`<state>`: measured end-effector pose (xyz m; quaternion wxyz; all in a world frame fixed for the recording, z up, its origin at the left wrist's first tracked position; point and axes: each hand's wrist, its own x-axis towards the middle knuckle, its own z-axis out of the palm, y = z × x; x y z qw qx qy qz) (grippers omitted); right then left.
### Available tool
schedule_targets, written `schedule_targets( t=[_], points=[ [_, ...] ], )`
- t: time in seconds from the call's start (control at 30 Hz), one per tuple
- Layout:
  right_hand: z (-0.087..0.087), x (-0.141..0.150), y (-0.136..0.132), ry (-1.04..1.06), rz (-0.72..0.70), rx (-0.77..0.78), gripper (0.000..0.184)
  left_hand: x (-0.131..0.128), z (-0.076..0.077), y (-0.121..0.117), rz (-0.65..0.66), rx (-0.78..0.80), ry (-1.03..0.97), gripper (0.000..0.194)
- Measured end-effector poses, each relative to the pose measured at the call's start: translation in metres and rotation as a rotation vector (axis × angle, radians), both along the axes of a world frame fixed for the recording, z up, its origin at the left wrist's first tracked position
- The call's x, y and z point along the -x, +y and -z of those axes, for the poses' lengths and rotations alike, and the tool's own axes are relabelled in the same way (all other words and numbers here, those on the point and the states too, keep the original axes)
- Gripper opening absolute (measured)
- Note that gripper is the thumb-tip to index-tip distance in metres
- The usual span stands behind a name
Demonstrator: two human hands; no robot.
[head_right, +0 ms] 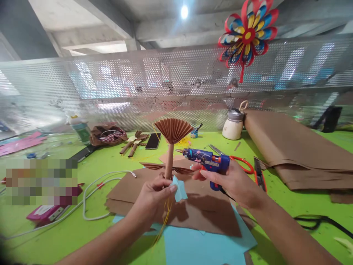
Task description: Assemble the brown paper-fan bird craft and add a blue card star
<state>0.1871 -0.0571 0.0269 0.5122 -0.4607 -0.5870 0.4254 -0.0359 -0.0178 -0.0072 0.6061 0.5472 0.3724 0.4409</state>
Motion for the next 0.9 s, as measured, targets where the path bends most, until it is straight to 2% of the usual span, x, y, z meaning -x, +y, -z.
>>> schedule_targets(
  t=[0.13, 0.33, 0.43, 0.63, 0.9],
  points=[
    [0.008, 0.005, -0.001, -0.173, 0.043, -0.045, 0.025, 0.007, 0.006, 0.001, 0.002, 0.001, 0.070, 0.018],
    [0.012, 0.002, 0.001, -0.293, 0.075, 0.071, 0.031, 0.014, 0.005, 0.006, -0.008, 0.029, 0.104, 0.019],
    [0.011, 0.004, 0.008, -0.326, 0.060, 0.020, 0.031, 0.013, 0.004, 0.006, 0.020, 0.027, 0.099, 0.021],
    [0.015, 0.014, 0.011, -0.411, 0.071, -0.072, 0.034, 0.013, 0.002, 0.000, -0.033, 0.013, 0.131, 0.016],
    [0.020, 0.025, 0.002, -0.413, 0.228, -0.142, 0.028, 0.012, 0.012, 0.001, 0.028, 0.020, 0.125, 0.022]
  ],
)
